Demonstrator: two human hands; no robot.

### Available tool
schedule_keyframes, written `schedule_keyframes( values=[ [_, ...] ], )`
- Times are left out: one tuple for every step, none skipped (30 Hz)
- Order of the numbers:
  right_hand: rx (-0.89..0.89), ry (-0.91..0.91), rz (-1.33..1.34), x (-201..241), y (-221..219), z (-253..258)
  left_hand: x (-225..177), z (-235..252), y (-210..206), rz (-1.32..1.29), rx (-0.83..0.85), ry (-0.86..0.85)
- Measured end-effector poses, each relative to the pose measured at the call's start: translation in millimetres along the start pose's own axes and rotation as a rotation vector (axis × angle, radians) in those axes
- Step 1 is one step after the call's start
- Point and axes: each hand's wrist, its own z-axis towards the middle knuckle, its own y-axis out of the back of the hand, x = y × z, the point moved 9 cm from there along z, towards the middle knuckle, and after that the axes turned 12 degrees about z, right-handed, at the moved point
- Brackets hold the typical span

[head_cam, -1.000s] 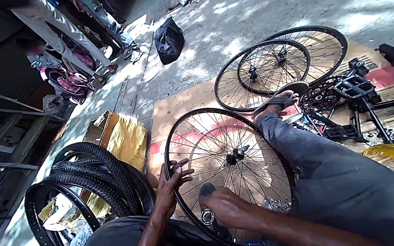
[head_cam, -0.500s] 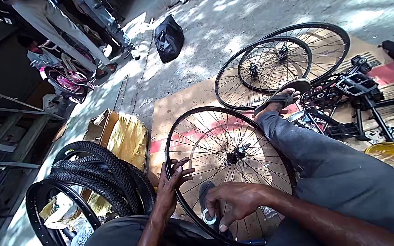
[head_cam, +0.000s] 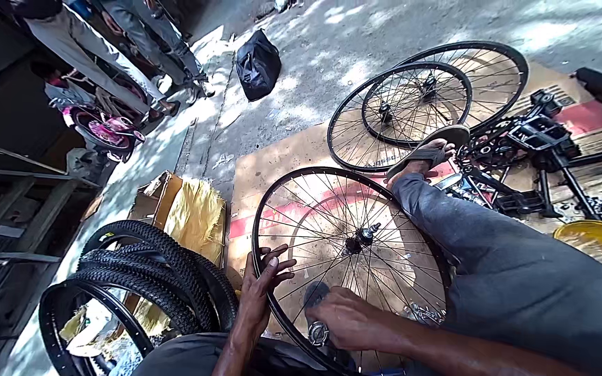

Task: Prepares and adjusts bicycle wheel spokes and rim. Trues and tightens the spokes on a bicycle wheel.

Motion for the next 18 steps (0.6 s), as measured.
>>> schedule_keyframes(
  values=[
    [0.045, 0.024, -0.02, 3, -3, 0, 1, 1, 2, -0.011, -0.013, 0.016],
    [0.119, 0.053, 0.007, 3, -3, -2, 2, 3, 4, -0.017, -0.039, 0.038],
    [0.202, 0.089, 0.063, 3, -2, -5, 4, 6, 8, -0.014, -0.073, 0.065],
    [0.262, 0.122, 0.116, 3, 0, -8, 4, 11, 11, -0.006, -0.103, 0.092],
    [0.288, 0.15, 0.148, 2, -1, -9, 5, 16, 14, -0.008, -0.119, 0.113],
    [0.276, 0.168, 0.169, 0, -2, -8, 5, 22, 17, -0.029, -0.126, 0.127],
    [0.245, 0.168, 0.183, -2, -3, -6, 7, 26, 19, -0.071, -0.134, 0.138],
    [0.213, 0.154, 0.189, -3, -3, -3, 8, 28, 20, -0.122, -0.149, 0.151],
    [0.196, 0.145, 0.186, -3, -2, -1, 10, 28, 20, -0.172, -0.169, 0.162],
    [0.191, 0.149, 0.184, -4, 0, 0, 10, 26, 19, -0.214, -0.182, 0.164],
    [0.185, 0.162, 0.192, -4, 6, -3, 10, 21, 15, -0.248, -0.183, 0.155],
    [0.164, 0.169, 0.219, -4, 17, -6, 9, 16, 11, -0.273, -0.163, 0.134],
    [0.124, 0.161, 0.245, -5, 31, -11, 7, 10, 6, -0.29, -0.131, 0.106],
    [0.061, 0.141, 0.245, -7, 46, -15, 6, 3, 2, -0.292, -0.094, 0.077],
    [-0.011, 0.115, 0.21, -10, 60, -19, 5, -2, 1, -0.282, -0.064, 0.053],
    [-0.068, 0.088, 0.13, -14, 69, -21, 4, -5, 1, -0.267, -0.046, 0.043],
    [-0.084, 0.067, 0.034, -17, 70, -21, 5, -5, 1, -0.253, -0.041, 0.045],
    [-0.057, 0.053, -0.04, -18, 64, -19, 7, -4, 3, -0.237, -0.065, 0.058]
  ],
)
